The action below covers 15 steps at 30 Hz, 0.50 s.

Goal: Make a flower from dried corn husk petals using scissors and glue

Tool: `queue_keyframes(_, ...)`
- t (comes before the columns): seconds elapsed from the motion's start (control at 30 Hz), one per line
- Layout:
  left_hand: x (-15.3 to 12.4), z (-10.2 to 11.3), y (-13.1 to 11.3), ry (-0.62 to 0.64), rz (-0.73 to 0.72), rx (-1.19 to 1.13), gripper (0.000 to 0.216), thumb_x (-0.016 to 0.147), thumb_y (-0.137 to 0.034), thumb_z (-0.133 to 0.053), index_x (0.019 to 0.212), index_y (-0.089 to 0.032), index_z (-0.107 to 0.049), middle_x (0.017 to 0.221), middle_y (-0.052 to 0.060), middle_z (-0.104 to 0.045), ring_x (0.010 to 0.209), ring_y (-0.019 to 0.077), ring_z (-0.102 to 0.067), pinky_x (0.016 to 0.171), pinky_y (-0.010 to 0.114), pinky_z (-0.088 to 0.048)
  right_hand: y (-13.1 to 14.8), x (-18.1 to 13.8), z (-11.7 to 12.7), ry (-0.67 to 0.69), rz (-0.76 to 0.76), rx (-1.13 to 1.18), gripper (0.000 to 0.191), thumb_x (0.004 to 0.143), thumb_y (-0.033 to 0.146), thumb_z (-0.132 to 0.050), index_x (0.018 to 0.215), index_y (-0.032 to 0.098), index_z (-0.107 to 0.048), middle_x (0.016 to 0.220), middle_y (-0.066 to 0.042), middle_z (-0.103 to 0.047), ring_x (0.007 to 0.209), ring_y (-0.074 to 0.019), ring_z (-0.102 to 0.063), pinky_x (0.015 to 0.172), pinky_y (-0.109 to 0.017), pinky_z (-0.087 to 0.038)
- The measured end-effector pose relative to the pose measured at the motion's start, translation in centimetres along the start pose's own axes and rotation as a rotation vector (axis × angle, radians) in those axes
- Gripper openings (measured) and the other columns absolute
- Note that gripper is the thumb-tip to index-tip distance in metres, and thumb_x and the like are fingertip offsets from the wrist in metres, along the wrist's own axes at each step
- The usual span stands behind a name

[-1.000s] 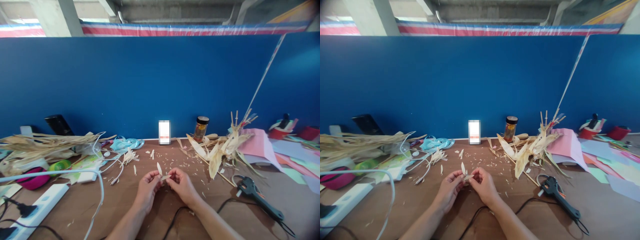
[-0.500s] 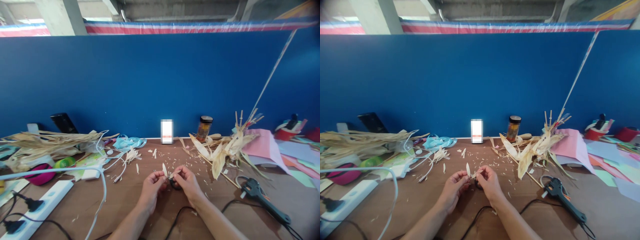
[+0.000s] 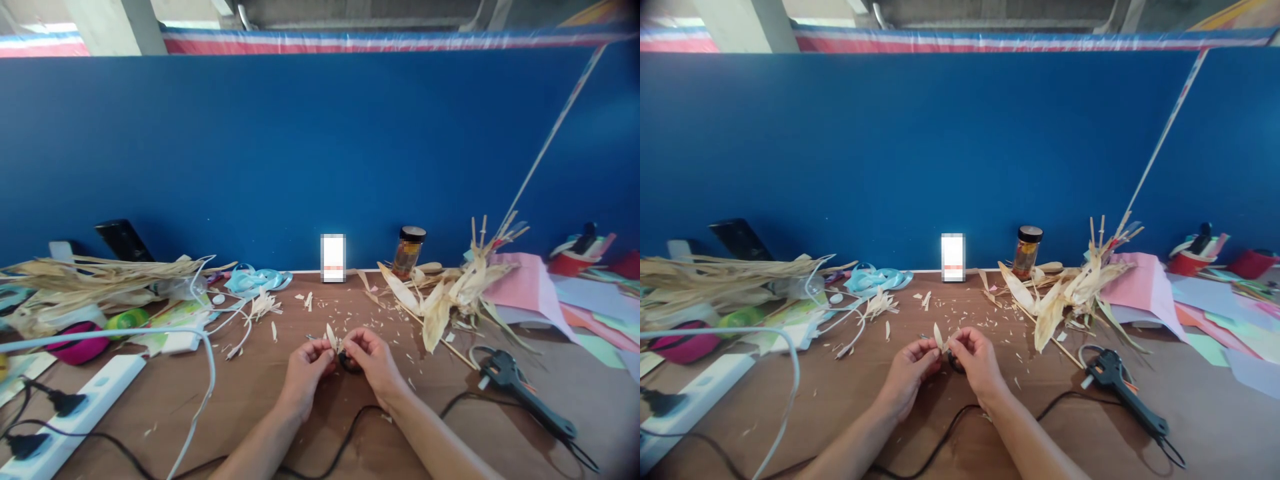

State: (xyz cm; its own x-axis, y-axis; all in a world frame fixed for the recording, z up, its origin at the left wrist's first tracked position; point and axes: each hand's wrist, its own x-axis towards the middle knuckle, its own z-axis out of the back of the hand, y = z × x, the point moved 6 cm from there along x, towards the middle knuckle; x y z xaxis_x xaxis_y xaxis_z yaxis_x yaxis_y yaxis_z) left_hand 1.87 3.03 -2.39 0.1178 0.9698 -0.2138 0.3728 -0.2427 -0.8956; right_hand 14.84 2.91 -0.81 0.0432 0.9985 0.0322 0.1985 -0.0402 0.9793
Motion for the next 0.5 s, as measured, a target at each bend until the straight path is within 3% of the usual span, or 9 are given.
queue_keyframes(0.5,-0.33,-0.55,-0.54,0.051,-0.024,0.089,0.018,0.061,-0.025,-0.07,0.075,-0.014,-0.065,0.071,0.002,-0.065,0.062,0.0097,-0.056,0.058,0.018,-0.044,0.27,-0.13,-0.3,0.05,0.072,-0.113,0.017,0.073,0.032,-0.06,0.073,0.016,-0.054,0.064,0.003,-0.051,0.056,-0.0085,-0.044,0.052,-0.02,-0.036)
